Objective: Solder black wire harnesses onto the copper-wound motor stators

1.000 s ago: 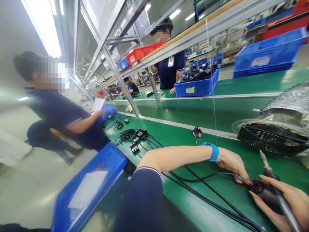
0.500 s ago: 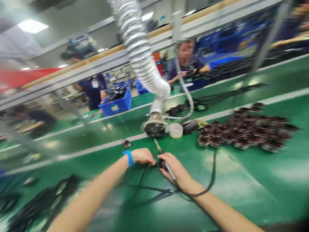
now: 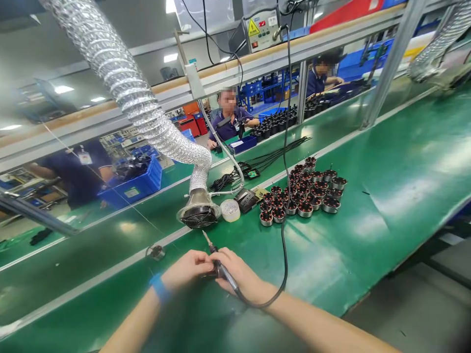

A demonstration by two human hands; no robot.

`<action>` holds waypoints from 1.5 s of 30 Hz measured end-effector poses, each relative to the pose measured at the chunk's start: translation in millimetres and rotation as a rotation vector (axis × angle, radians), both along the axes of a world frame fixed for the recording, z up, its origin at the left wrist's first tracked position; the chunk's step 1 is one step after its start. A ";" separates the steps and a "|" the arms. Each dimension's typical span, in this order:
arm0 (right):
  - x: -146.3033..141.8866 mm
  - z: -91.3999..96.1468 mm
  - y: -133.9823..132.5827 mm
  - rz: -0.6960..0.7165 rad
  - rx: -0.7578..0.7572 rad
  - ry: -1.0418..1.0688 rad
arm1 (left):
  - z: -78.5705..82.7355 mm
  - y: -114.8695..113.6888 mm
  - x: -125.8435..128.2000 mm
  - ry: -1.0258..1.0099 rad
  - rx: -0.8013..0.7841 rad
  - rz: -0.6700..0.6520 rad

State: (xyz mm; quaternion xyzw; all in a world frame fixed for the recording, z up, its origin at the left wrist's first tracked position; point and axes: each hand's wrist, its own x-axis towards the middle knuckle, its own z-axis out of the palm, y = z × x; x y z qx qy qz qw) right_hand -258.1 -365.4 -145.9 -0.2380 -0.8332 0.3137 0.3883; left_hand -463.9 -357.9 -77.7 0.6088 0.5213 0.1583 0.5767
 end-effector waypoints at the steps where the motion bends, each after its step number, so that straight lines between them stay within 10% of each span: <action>1: -0.1 0.3 0.2 0.001 -0.005 0.014 | -0.1 0.1 0.1 -0.030 0.002 -0.015; 19: 3.0 1.1 3.7 0.056 -0.028 0.125 | -0.5 -8.1 -19.6 0.114 0.168 -0.191; 33: 0.7 2.6 5.8 0.061 -0.026 0.112 | -6.9 3.2 -9.6 -0.038 -0.046 -0.064; 45: -0.5 -0.3 8.0 0.067 0.001 0.117 | 5.7 -7.4 -18.9 0.114 0.179 -0.066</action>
